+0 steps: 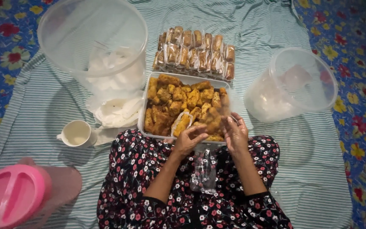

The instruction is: The person individually wraps food items in small plastic sleeves. They pick up a piece of food from a container, place it inside a clear plastic sleeve, and then stack the wrapped items onto a pile.

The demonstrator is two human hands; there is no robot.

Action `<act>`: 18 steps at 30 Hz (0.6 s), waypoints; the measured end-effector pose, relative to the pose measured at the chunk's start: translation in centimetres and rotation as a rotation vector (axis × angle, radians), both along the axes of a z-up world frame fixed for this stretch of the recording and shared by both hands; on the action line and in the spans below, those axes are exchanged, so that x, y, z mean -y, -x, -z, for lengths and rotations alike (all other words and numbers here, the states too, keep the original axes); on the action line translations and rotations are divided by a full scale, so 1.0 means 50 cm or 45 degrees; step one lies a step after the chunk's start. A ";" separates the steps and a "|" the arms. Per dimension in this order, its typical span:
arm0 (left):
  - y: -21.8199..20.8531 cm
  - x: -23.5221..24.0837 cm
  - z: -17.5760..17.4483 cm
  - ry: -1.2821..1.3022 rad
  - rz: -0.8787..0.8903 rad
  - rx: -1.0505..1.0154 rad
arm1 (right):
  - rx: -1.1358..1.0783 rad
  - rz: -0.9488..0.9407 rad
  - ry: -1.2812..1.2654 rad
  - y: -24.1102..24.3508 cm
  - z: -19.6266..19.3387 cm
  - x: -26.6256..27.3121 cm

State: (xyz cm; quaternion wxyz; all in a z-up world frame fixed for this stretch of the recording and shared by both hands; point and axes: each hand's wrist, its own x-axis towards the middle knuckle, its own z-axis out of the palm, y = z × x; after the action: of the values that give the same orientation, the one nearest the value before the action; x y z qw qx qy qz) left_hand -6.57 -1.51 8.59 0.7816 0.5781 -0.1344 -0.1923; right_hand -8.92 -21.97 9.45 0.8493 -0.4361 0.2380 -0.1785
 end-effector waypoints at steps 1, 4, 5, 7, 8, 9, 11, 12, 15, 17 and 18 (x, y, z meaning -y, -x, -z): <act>-0.008 0.004 0.012 0.000 -0.001 -0.001 | -0.001 -0.001 0.000 -0.001 0.010 -0.002; -0.027 0.012 0.041 -0.035 -0.129 -0.024 | -0.008 -0.009 -0.038 0.000 0.031 -0.007; -0.029 0.011 0.046 -0.048 -0.174 -0.050 | -0.026 -0.026 -0.051 0.002 0.031 -0.010; -0.035 0.013 0.062 -0.064 -0.218 -0.078 | -0.046 -0.042 -0.068 0.004 0.037 -0.013; -0.039 0.015 0.075 -0.074 -0.249 -0.076 | -0.070 -0.076 -0.074 0.004 0.042 -0.015; -0.043 0.018 0.088 -0.083 -0.279 -0.072 | -0.093 -0.109 -0.078 0.004 0.047 -0.015; -0.041 0.017 0.086 -0.102 -0.271 -0.049 | -0.128 -0.122 -0.064 0.012 0.012 -0.042; -0.040 0.017 0.085 -0.120 -0.265 -0.024 | -0.163 -0.137 -0.047 0.016 -0.007 -0.055; -0.033 0.014 0.040 -0.189 -0.236 0.042 | -0.203 -0.138 -0.045 0.012 0.048 -0.042; -0.035 0.019 0.091 -0.283 -0.232 0.043 | -0.194 -0.128 -0.050 0.008 0.064 -0.039; -0.035 0.022 0.116 -0.374 -0.227 0.045 | -0.184 -0.118 -0.053 0.007 0.072 -0.038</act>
State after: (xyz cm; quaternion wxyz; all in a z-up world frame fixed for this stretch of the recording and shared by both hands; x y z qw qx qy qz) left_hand -4.80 -2.62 2.79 0.7002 0.6989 -0.0667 -0.1296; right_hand -9.25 -20.09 5.83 0.8462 -0.4406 0.2818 -0.1023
